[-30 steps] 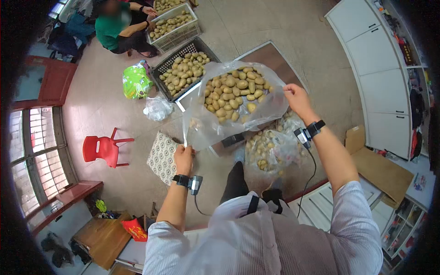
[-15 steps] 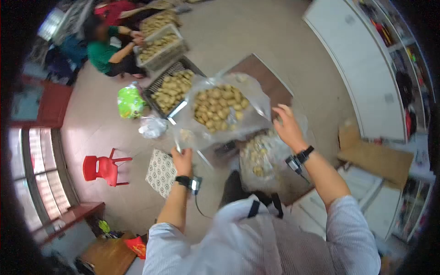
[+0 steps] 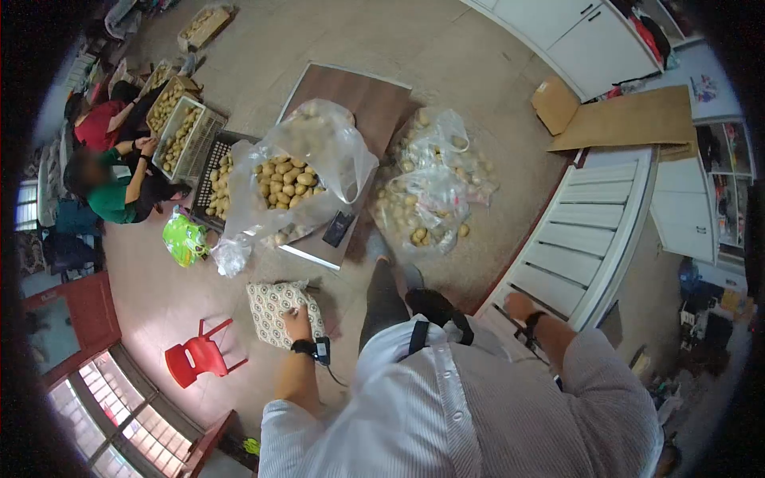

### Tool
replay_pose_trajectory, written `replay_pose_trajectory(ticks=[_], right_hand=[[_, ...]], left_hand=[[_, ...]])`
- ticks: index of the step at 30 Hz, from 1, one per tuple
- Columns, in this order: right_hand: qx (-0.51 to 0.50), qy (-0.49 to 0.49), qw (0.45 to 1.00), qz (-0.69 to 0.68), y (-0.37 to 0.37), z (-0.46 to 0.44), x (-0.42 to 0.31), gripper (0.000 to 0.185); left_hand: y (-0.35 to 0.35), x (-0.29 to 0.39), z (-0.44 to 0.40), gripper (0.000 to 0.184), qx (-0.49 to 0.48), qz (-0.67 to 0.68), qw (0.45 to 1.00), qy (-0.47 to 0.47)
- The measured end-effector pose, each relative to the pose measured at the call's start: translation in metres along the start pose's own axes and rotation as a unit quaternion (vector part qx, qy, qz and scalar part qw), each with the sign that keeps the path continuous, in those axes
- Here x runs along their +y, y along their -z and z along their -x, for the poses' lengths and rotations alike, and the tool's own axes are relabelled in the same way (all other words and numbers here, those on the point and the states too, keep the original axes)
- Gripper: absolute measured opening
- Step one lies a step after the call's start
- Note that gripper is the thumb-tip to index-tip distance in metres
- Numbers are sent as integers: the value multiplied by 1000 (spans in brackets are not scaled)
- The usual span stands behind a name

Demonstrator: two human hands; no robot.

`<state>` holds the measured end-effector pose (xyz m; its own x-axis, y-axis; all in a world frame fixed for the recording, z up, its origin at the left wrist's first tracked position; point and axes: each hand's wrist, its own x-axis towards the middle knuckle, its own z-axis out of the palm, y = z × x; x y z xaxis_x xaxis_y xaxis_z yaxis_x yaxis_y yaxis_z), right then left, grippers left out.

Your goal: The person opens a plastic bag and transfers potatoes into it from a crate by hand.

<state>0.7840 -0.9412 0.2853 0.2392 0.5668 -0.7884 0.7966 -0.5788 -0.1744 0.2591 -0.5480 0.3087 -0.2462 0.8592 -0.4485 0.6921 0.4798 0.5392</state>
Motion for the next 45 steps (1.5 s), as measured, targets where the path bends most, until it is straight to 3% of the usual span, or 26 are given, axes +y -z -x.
replay_pose_trajectory(ticks=[2,3,4,7,9,10,12,14,18,19,20,21,22,24,25,26,28,30,32,34,35,37,38,40,42,45], right_hand=[[-50,-45,996,-62,15,39,-32,29],[-35,61,997,-9,-5,39,-26,30],[-31,62,998,-12,-22,36,-18,30],[-27,63,994,-85,-10,36,-52,28],[22,82,967,-239,-1,21,-80,26],[15,107,968,-228,4,11,-94,26],[-49,78,937,-336,8,-14,-103,21],[1,320,920,-227,11,-39,-104,17],[-14,246,969,8,20,-61,-115,19],[-17,319,947,-37,14,-70,-109,16],[-112,177,970,-126,39,-49,-146,19],[-169,16,964,-204,76,-18,-197,23],[-165,174,966,-96,50,-41,-175,20],[-172,225,946,157,62,-41,-224,44],[-181,135,970,93,78,-23,-274,46],[-183,424,814,351,82,-29,-283,48],[-148,493,761,394,4,-202,-188,26],[-226,329,871,288,43,-156,-309,27],[-227,270,899,259,58,-134,-387,27],[-222,273,898,266,65,-124,-441,28],[-223,279,895,269,69,-123,-462,29],[-221,289,889,278,75,-126,-498,30],[-220,296,885,283,77,-128,-512,30],[-220,305,879,292,81,-130,-542,31],[-221,313,873,300,85,-132,-566,32],[-227,326,863,312,93,-142,-597,33]], left_hand=[[-20,-67,-16,56,-49,-29,997,58],[-22,-61,-4,52,-53,4,997,59],[-18,-56,7,51,-98,36,991,84],[-12,-45,33,46,-133,132,979,78],[4,-24,51,35,-136,117,981,78],[3,-41,47,32,-123,132,982,55],[12,-46,52,29,-120,92,989,5],[21,-49,64,28,-130,160,978,26],[49,-65,89,33,-105,167,977,85],[48,-93,87,31,-133,153,976,76],[49,-118,90,30,-160,139,975,68],[47,-131,102,36,-100,208,968,100],[47,-154,114,36,-83,223,965,108],[53,-203,119,37,-75,187,969,142],[65,-214,123,35,-92,164,966,176],[78,-222,132,33,-100,147,961,214],[112,-240,151,44,-51,85,978,182],[100,-303,151,46,-20,103,966,237],[122,-327,159,43,8,136,948,288],[129,-348,160,42,8,163,934,317],[126,-362,163,39,0,178,946,270],[126,-372,154,33,-73,16,974,215],[116,-376,150,33,-67,21,973,219],[73,-387,147,32,16,-176,963,205],[58,-384,149,29,-8,-232,964,133],[99,-337,156,38,-166,-124,966,154]])
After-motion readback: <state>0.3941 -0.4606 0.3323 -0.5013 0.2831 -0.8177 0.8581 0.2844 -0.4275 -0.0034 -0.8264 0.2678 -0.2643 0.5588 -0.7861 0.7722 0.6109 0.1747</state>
